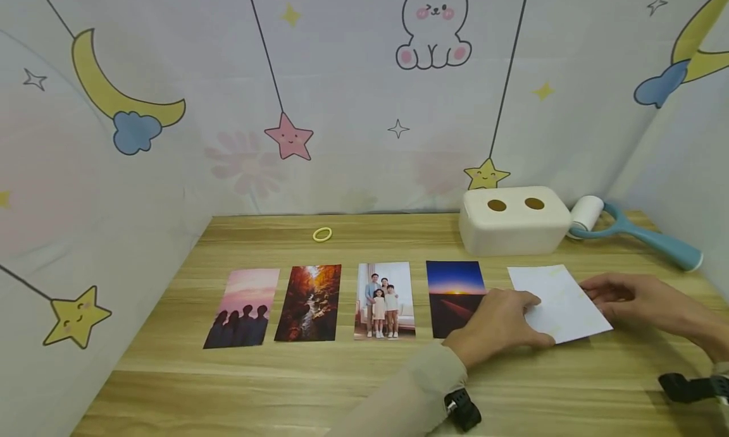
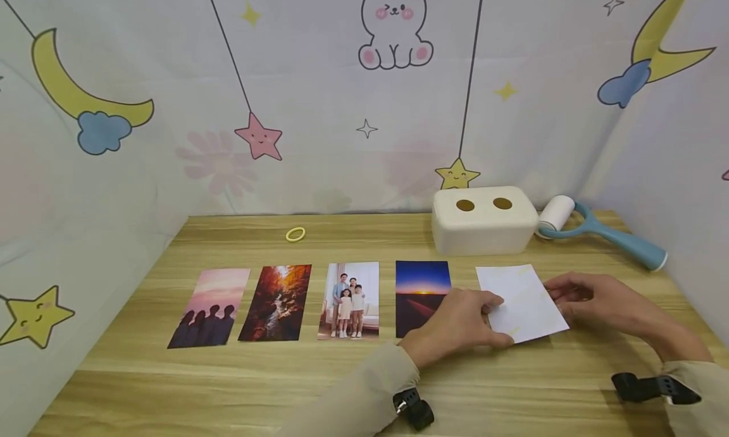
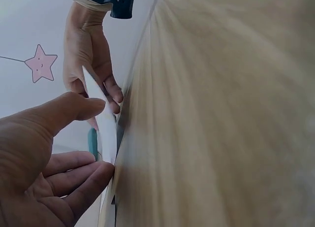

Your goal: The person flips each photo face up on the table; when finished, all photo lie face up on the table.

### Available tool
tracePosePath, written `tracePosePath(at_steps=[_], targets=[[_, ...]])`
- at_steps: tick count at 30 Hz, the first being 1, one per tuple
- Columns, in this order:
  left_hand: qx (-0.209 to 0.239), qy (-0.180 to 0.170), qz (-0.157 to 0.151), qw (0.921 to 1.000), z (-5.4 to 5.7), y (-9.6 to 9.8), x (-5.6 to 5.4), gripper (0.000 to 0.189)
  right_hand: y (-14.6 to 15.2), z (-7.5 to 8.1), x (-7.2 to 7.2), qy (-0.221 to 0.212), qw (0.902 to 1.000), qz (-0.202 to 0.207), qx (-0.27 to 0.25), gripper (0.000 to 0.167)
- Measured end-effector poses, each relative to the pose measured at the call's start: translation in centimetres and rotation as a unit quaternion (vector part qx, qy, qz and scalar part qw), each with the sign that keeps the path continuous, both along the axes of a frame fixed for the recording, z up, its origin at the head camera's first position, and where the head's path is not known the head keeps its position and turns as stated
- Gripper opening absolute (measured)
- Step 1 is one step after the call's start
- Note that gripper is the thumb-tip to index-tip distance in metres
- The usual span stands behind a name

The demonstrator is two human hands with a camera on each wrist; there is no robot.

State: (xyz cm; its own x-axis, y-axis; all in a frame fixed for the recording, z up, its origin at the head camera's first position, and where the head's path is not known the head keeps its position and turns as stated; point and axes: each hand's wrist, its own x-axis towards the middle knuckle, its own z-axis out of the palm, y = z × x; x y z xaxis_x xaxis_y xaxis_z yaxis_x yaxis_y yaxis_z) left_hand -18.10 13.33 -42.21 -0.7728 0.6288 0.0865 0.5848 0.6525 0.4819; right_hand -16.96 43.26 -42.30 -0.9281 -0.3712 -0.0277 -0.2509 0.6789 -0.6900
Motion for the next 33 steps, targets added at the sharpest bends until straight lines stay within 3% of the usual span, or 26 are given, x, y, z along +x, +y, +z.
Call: tracePosePath(at_steps=[6, 9, 15, 20, 28, 33], targets=[[0.039, 0.031, -0.02, 0.9986, -0.1, -0.4, -0.1, 0.038, -0.3, 0.5, -0.2, -0.004, 0.9989, 0.005, -0.046, 0.044], [0.074, 0.024, -0.03, 0.9965, -0.2, -0.7, -0.2, 0.033, -0.7, 0.8, -0.3, 0.008, 0.9981, 0.01, -0.06, 0.044], [0.133, -0.037, -0.016, 0.9904, -0.4, -0.7, -0.4, 0.022, -1.8, 1.5, -0.1, -0.003, 0.9975, 0.013, -0.069, 0.048], [0.165, -0.101, 0.013, 0.981, -0.4, -0.5, -0.4, 0.028, -3.2, 2.1, 0.3, -0.009, 0.996, 0.019, -0.087, 0.05], [0.184, -0.135, 0.028, 0.9733, -0.3, -0.6, -0.4, 0.051, -5.2, 2.6, 0.6, -0.017, 0.9931, 0.053, -0.103, 0.05], [0.208, -0.159, 0.047, 0.964, -0.2, -0.6, -0.3, 0.052, -5.9, 2.7, 0.7, -0.023, 0.9905, 0.064, -0.119, 0.053]])
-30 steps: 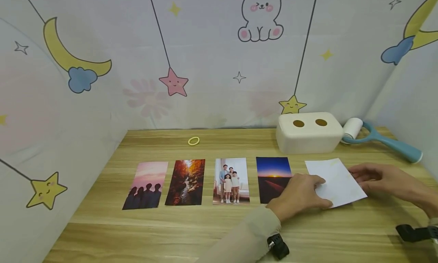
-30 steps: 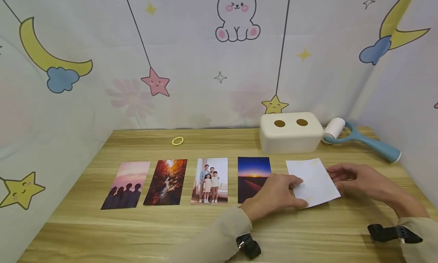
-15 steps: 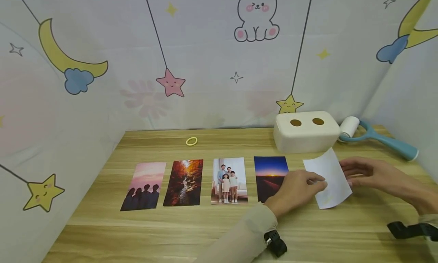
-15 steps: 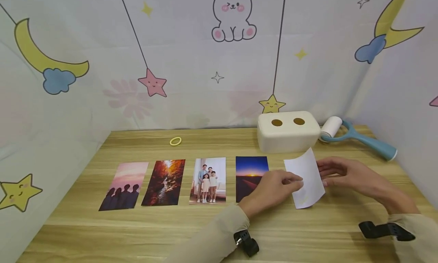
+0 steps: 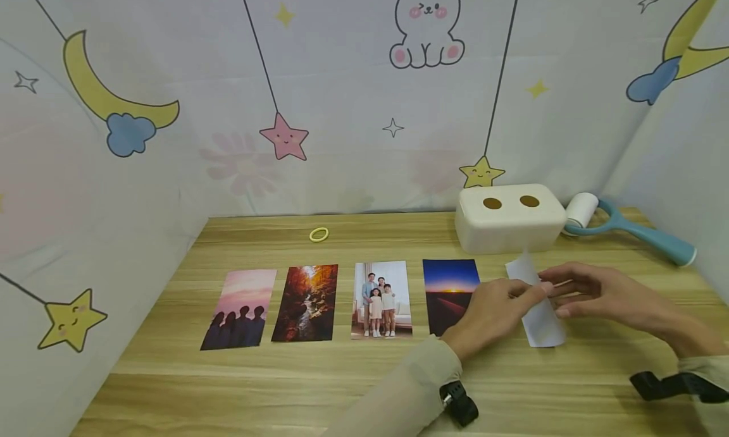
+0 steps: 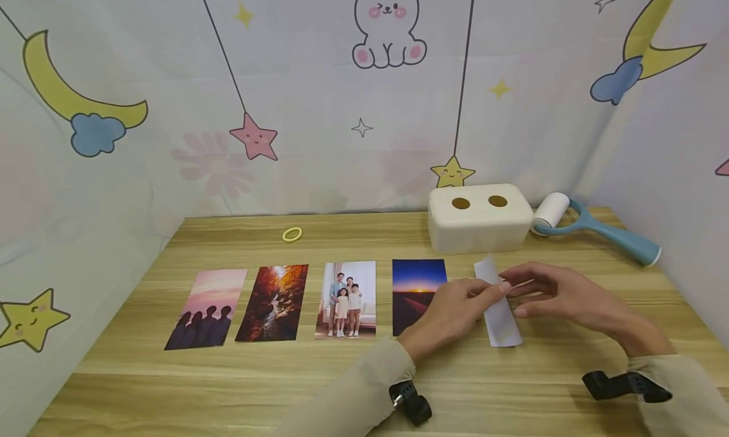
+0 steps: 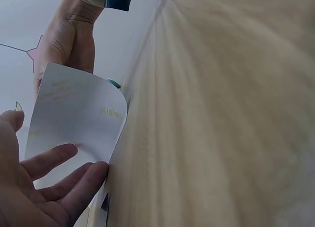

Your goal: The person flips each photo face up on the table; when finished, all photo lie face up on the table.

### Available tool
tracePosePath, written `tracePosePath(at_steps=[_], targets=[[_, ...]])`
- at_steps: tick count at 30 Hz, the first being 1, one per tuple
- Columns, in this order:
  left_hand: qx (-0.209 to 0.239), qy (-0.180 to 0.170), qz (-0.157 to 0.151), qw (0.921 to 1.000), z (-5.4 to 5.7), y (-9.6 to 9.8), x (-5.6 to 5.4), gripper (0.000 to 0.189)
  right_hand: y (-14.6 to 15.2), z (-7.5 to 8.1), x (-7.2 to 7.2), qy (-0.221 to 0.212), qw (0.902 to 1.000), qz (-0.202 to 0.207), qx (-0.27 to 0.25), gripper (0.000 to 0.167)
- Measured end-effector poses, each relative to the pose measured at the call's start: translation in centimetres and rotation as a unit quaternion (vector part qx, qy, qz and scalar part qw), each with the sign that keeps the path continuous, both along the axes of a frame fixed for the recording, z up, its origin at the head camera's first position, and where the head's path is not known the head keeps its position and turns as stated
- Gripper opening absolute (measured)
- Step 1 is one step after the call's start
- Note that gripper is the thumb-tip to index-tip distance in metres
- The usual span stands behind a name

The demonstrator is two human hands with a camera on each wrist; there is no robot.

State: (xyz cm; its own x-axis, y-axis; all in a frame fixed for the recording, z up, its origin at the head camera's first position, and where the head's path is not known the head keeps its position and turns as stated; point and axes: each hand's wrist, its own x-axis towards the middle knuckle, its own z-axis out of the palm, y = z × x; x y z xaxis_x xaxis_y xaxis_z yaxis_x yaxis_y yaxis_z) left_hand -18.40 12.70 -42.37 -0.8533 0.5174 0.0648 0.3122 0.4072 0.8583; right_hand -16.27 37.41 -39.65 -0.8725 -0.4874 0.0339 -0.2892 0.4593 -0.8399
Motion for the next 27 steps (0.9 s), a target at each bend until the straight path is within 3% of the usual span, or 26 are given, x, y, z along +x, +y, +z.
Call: tracePosePath(at_steps=[7, 11, 15, 19, 27], targets=[[0.022, -0.011, 0.011, 0.9996, 0.1, -0.1, 0.0, 0.04, -0.5, -0.2, -0.1, -0.02, 0.9995, -0.003, -0.024, 0.05], [0.076, -0.03, 0.017, 0.9965, 0.2, -0.1, 0.1, 0.029, -0.6, -0.4, -0.1, -0.04, 0.9985, -0.035, -0.009, 0.043], [0.172, -0.091, 0.027, 0.9806, 0.6, -0.1, 0.4, 0.014, -0.7, -0.6, -0.1, -0.06, 0.9957, -0.07, 0.01, 0.037], [0.233, -0.148, 0.037, 0.9604, 1.3, -0.2, 0.6, 0.005, -0.8, -0.7, -0.3, -0.07, 0.9945, -0.078, -0.007, 0.037], [0.268, -0.17, 0.065, 0.9461, 1.8, -0.2, 0.5, 0.017, -0.9, -1.1, -0.6, -0.047, 0.9918, -0.119, 0.0, 0.038]])
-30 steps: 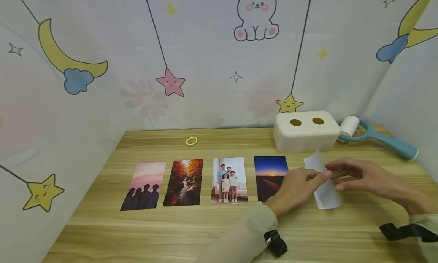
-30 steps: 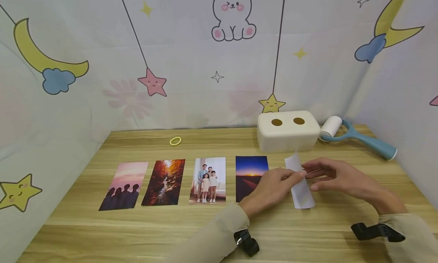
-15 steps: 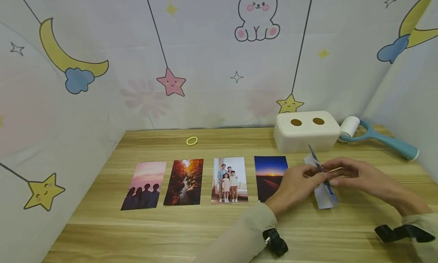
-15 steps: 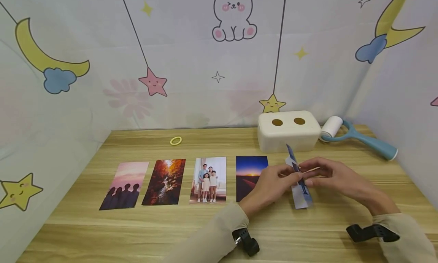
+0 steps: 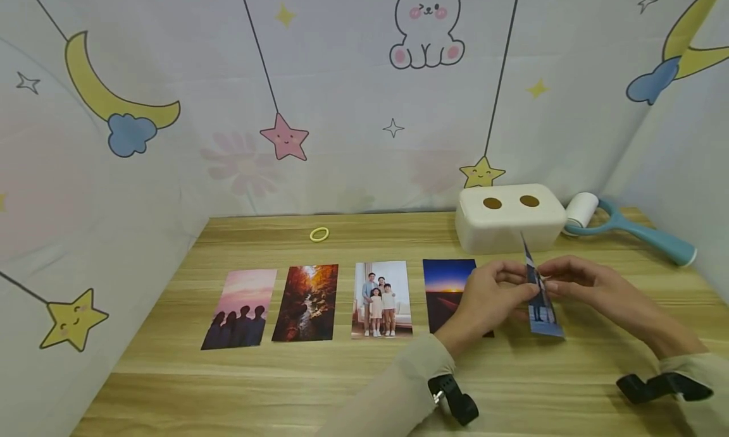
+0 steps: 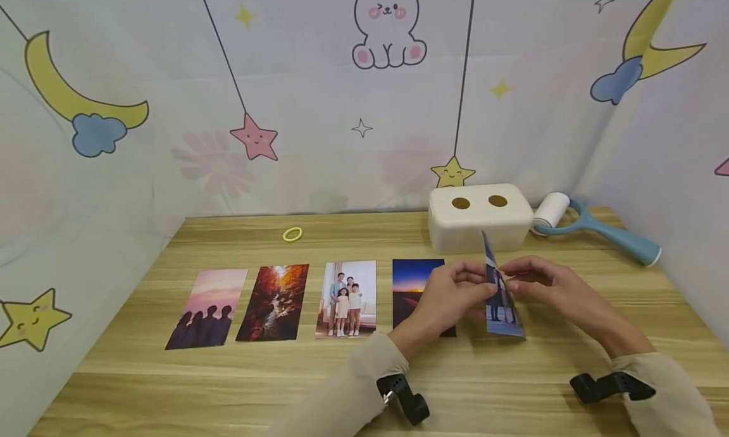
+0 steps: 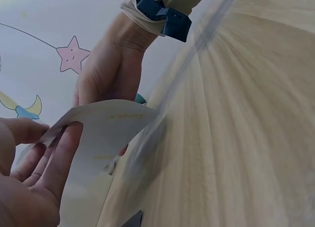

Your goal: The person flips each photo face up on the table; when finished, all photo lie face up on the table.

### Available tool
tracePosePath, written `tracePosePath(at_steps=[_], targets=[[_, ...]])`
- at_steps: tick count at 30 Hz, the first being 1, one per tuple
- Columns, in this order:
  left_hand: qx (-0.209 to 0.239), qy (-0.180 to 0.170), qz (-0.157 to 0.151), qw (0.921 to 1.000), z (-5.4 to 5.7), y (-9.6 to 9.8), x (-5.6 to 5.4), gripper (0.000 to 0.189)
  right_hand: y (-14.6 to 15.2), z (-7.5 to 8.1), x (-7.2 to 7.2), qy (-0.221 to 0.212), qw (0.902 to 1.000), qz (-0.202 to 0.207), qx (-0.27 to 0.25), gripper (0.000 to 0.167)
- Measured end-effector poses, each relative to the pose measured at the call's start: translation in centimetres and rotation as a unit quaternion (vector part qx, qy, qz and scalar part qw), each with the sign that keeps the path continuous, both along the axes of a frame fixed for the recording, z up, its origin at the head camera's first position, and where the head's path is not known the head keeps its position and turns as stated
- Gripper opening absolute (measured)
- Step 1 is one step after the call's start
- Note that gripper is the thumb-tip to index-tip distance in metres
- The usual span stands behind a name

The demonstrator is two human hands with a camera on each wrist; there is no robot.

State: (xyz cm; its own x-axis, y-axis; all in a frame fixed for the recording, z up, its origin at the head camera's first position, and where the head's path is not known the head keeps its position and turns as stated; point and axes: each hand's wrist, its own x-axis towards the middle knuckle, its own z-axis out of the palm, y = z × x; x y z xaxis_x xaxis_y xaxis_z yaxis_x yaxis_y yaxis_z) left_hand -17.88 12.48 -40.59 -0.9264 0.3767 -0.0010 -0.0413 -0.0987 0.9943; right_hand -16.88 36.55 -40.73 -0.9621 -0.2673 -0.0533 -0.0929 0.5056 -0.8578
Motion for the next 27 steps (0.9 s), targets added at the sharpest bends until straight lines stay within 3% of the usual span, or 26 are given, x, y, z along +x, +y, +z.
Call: tracePosePath(at_steps=[5, 12, 18, 23, 27], targets=[[0.039, 0.002, -0.023, 0.999, -0.2, -0.3, -0.3, 0.028, 0.2, -0.2, -0.1, -0.004, 0.9999, -0.012, -0.01, 0.038], [0.004, 0.069, 0.003, 0.9976, -0.3, -0.7, -0.6, 0.048, 0.3, -0.7, -0.2, -0.005, 0.9986, -0.006, -0.053, 0.039], [-0.032, 0.104, 0.015, 0.9939, -0.3, -0.9, -0.5, 0.044, 0.7, -1.0, -0.2, 0.015, 0.9986, -0.047, -0.016, 0.043], [-0.046, 0.1, 0.016, 0.9938, -0.6, -1.0, -0.5, 0.042, 0.8, -1.0, -0.3, 0.019, 0.9979, -0.062, 0.004, 0.046], [-0.059, 0.103, 0.035, 0.9923, -1.1, -1.0, -0.8, 0.036, 0.8, -1.1, -0.4, 0.024, 0.9973, -0.068, 0.015, 0.048]])
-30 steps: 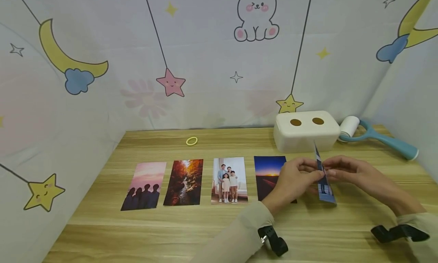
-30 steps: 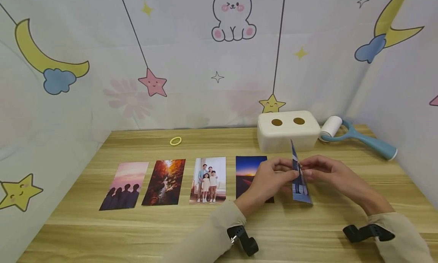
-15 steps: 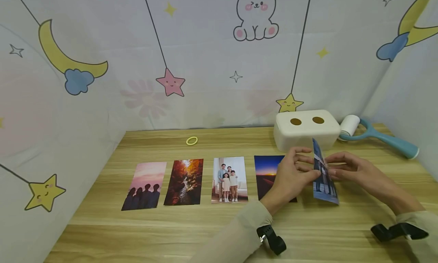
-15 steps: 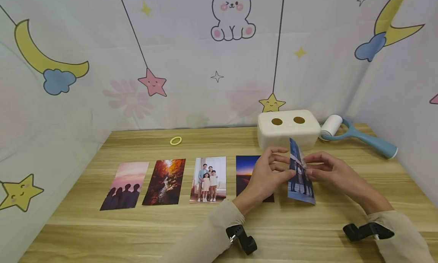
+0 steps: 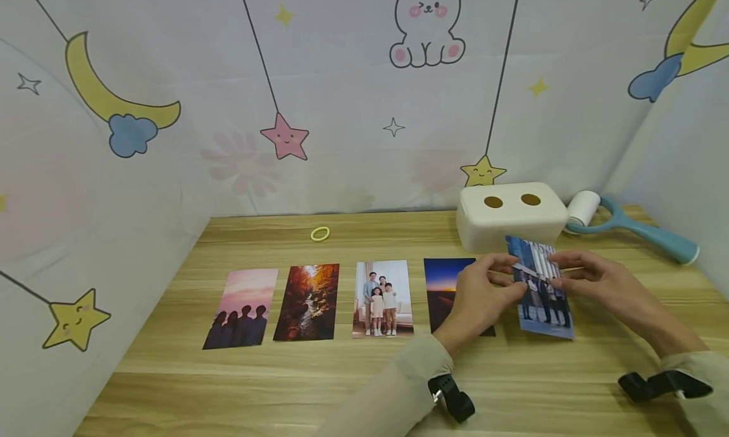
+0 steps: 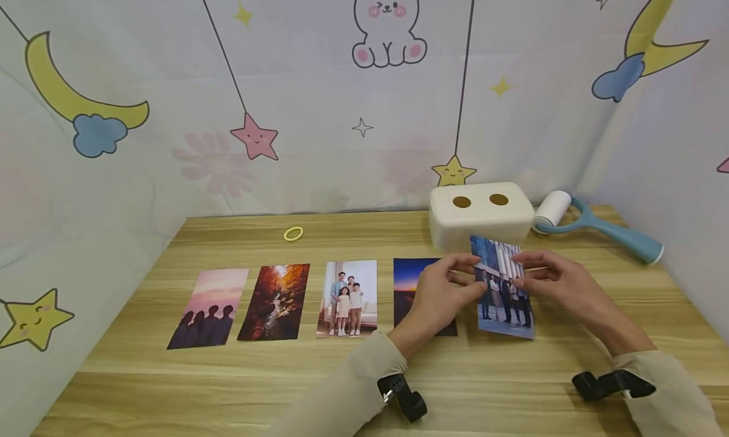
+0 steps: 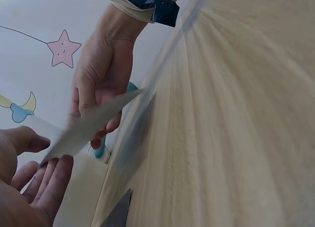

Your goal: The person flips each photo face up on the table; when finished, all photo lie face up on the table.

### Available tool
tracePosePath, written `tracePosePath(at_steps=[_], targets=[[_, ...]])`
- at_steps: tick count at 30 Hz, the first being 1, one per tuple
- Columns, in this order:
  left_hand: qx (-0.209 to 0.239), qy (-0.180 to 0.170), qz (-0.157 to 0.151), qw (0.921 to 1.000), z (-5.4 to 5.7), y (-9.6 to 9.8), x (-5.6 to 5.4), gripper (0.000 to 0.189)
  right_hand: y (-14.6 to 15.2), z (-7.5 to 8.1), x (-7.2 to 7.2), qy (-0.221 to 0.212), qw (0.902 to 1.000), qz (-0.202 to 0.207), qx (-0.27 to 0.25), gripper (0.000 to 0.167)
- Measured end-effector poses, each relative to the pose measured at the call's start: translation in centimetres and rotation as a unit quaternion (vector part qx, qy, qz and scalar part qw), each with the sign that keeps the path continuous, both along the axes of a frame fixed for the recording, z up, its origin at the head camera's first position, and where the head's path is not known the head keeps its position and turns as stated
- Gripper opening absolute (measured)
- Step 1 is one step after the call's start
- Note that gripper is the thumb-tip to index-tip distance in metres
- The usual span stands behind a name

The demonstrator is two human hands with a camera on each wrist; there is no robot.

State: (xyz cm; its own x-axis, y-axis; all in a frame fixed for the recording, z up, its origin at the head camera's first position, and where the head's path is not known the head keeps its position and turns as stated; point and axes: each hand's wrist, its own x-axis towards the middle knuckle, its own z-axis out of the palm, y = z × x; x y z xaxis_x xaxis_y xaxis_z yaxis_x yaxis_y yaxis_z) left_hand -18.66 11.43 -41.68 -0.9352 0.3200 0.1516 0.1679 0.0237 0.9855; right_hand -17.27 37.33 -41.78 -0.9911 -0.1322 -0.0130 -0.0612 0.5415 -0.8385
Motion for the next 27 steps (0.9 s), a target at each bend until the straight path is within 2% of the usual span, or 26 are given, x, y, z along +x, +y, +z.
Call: tracePosePath(at_steps=[8, 16, 27], targets=[[-0.033, 0.022, 0.043, 0.9983, -0.8, -0.1, -0.5, 0.026, -0.3, -0.3, -0.1, 0.026, 0.9993, -0.016, 0.024, 0.052], [-0.057, 0.013, 0.059, 0.9966, -1.3, 0.0, -0.8, 0.024, -0.8, -0.3, -0.2, 0.052, 0.9977, -0.017, 0.041, 0.05], [-0.113, 0.058, 0.07, 0.9894, -1.9, 0.0, -1.1, 0.025, -1.3, -0.6, -0.5, 0.049, 0.9934, -0.017, 0.102, 0.049]])
